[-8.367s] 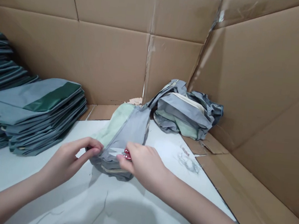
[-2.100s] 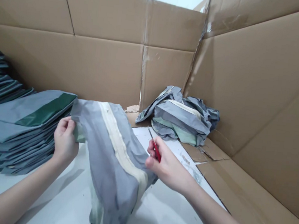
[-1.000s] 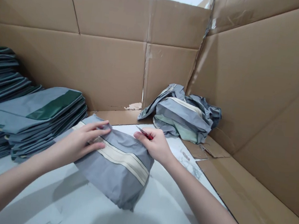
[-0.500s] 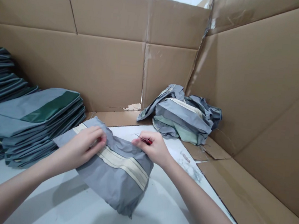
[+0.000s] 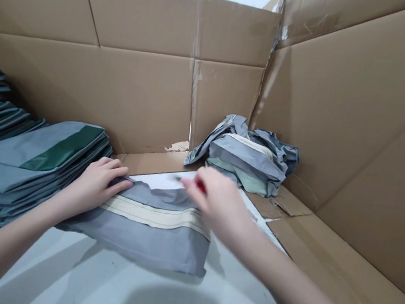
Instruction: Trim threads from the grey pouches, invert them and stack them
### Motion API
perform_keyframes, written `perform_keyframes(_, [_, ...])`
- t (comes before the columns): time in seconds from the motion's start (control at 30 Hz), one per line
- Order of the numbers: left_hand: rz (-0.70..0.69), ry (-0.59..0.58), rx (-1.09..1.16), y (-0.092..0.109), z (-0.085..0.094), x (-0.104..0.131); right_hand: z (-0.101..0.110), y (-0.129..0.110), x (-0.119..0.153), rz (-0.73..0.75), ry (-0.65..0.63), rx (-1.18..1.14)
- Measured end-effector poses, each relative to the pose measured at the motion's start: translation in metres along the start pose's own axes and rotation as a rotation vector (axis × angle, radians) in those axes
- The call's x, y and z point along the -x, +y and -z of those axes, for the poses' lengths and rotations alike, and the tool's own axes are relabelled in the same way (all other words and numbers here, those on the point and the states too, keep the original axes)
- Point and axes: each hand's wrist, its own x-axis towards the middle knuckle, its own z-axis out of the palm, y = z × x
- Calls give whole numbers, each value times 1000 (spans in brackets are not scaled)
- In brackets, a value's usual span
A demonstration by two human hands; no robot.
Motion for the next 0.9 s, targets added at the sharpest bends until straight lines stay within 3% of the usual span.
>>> perform_keyframes(0.1, [52,16,63,11,8,10,0,-35,17,-5,-332,-8])
perform_keyframes(0.17, [129,12,87,17,13,20,-8,-44,22,-51,-428,42])
perform_keyframes(0.3, [266,81,15,24,14,42,-30,-36,24,-130,-372,98])
perform_keyframes(0.43, [338,89,-32,33,9,55,-47,-31,29,-109,-319,68])
perform_keyframes(0.9, [345,100,53,41,10,55,-62,-23,28,-69,-176,-106])
